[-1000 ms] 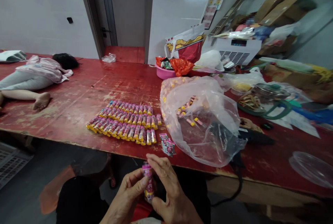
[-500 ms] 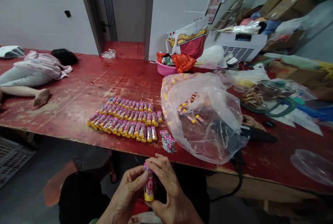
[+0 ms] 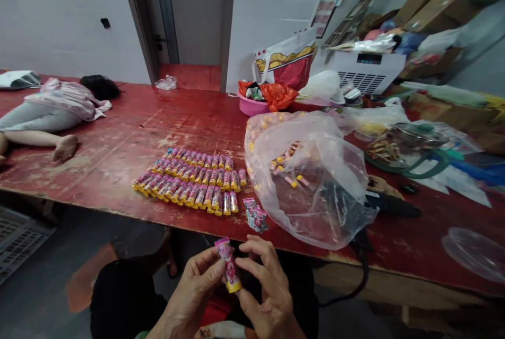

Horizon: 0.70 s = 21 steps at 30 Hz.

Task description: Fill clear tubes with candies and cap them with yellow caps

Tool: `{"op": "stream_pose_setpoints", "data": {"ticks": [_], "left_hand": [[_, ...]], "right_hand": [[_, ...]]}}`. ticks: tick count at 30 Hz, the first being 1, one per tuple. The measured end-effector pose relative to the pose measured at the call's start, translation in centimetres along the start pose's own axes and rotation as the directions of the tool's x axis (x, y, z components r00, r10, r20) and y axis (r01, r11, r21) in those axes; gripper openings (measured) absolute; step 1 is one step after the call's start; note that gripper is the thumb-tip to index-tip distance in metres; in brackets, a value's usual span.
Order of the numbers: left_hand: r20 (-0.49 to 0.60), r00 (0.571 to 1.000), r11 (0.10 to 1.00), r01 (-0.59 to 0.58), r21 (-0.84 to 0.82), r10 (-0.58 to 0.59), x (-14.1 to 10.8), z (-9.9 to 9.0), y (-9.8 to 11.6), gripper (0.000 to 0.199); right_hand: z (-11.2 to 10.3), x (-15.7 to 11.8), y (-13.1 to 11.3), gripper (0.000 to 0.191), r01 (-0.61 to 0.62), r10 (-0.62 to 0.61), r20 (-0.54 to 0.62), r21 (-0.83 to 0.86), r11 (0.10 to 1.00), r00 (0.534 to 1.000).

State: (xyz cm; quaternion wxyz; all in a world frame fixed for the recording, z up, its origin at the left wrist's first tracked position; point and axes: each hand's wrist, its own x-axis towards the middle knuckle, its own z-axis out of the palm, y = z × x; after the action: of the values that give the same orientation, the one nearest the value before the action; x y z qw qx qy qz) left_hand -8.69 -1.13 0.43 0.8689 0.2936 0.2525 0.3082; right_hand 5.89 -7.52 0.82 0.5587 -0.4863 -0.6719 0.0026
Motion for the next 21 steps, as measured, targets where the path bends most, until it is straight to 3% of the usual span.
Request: {"op": "stream_pose_setpoints", "data": {"ticks": [12,21], "left_hand": [[-0.048,0.999,0.999,-0.001,-0.038,-0.001,-0.1,0.2,-0.4,0.037],[-0.058,0.998,0.999,0.006,-0.034,-0.008,-0.2,0.3,-0.3,0.037]], "right_hand": [[1.0,0.3,-0.2,0.037,0.081,-0.077,-0.147,0.022,0.996,0.986],[1.1,0.2,-0.4,0.041,0.058,-0.061,-0.159,-0.024,0.998,0.985]]}}
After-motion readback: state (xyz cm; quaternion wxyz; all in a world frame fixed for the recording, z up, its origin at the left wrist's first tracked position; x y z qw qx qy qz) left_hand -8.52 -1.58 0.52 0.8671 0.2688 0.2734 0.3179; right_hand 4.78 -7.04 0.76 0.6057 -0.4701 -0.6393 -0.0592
